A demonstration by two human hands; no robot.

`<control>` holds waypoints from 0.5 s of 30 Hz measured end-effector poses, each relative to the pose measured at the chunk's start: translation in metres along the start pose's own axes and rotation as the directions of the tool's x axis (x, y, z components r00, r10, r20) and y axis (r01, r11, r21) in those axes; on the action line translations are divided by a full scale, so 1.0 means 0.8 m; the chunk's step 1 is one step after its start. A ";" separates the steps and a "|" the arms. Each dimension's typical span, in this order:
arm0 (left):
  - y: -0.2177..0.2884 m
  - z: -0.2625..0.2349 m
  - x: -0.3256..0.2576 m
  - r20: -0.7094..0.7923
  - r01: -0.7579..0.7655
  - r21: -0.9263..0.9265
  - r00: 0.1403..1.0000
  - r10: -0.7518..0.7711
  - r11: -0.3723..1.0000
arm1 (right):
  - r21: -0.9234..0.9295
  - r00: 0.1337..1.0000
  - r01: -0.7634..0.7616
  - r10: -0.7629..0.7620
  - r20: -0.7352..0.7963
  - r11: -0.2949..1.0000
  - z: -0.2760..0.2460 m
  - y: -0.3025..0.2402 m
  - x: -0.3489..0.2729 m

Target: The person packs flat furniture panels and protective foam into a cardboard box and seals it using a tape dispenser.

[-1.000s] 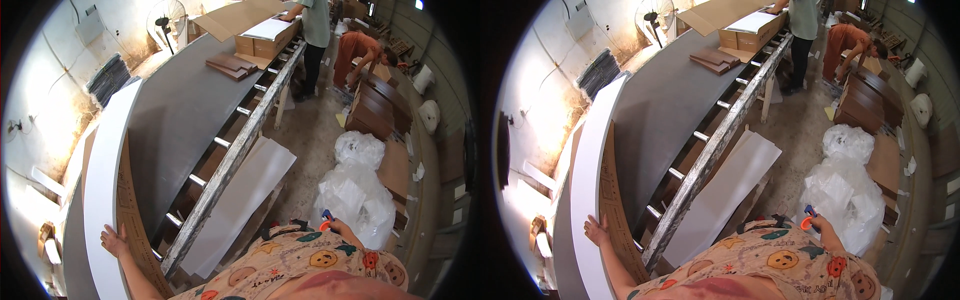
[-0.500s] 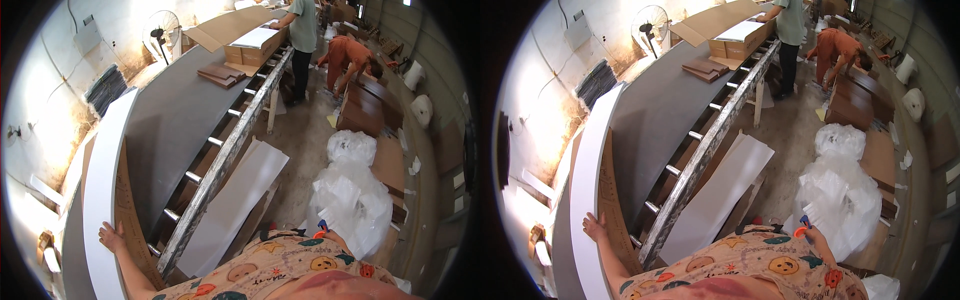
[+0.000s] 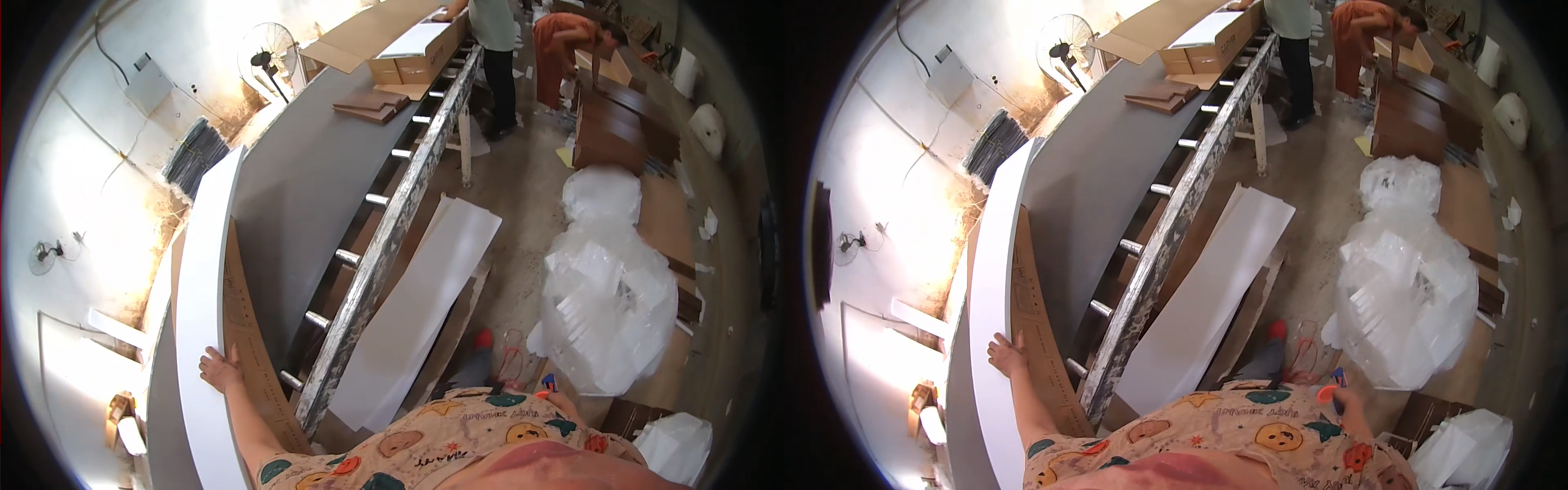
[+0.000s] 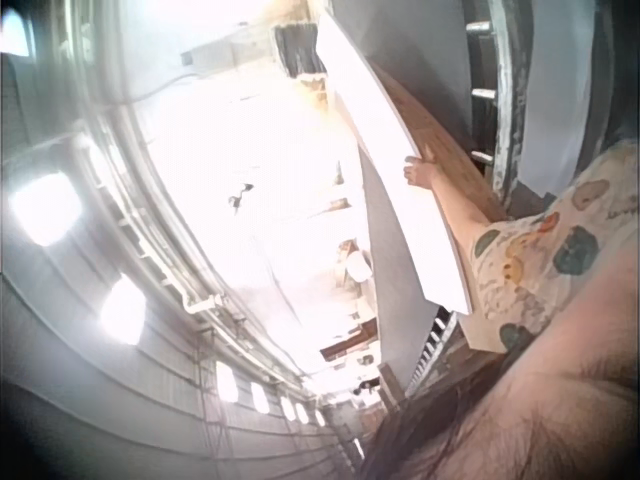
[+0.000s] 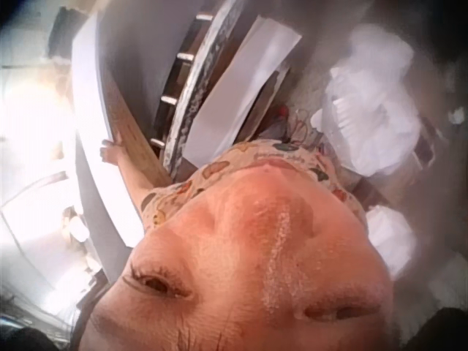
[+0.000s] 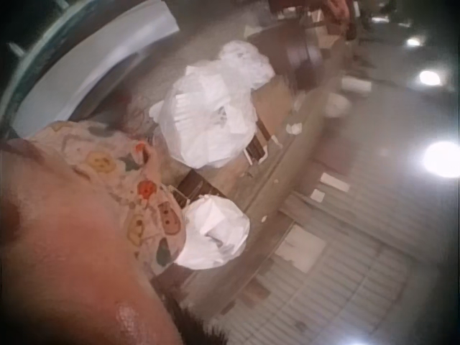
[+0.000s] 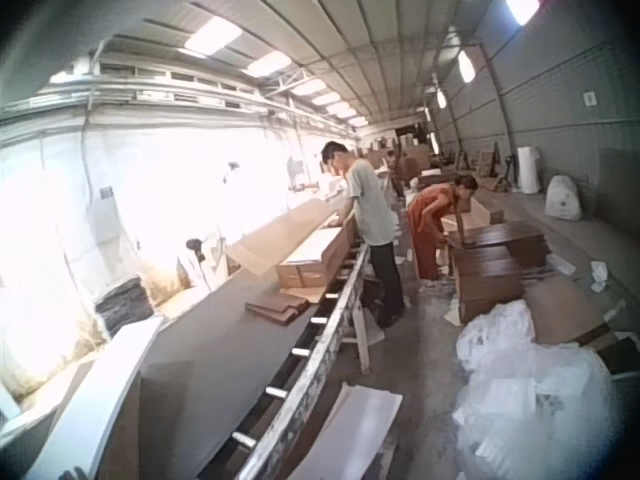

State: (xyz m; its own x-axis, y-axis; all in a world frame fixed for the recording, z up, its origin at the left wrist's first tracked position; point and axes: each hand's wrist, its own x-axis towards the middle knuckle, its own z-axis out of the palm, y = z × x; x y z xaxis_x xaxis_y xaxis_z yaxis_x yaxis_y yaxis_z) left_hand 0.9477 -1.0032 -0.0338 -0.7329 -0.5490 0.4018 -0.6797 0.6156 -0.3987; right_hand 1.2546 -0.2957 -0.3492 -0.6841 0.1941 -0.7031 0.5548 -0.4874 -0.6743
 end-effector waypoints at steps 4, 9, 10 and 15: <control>-0.007 -0.004 0.002 0.002 -0.006 -0.013 1.000 0.006 1.000 | -0.386 0.970 -0.233 0.187 -0.153 0.893 0.047 -0.051 0.016; 0.002 -0.013 0.003 -0.017 -0.030 -0.052 0.999 0.030 0.998 | -0.532 0.918 -0.360 0.191 -0.347 0.766 -0.018 -0.003 0.087; 0.019 -0.012 0.006 -0.020 -0.045 -0.074 0.999 0.044 0.996 | -0.448 0.924 -0.306 0.148 -0.353 0.840 -0.060 0.026 0.107; -0.025 -0.004 -0.004 0.005 0.009 -0.032 1.000 -0.009 0.999 | -0.502 0.887 -0.431 0.253 -0.385 0.750 0.019 -0.027 0.058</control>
State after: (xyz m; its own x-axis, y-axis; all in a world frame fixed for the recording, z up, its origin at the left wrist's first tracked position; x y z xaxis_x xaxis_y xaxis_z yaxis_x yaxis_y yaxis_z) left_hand 0.9640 -1.0123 -0.0246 -0.7271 -0.5572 0.4011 -0.6850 0.6285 -0.3685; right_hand 1.2036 -0.2891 -0.3642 -0.2845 0.3773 -0.8813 0.9486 -0.0221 -0.3157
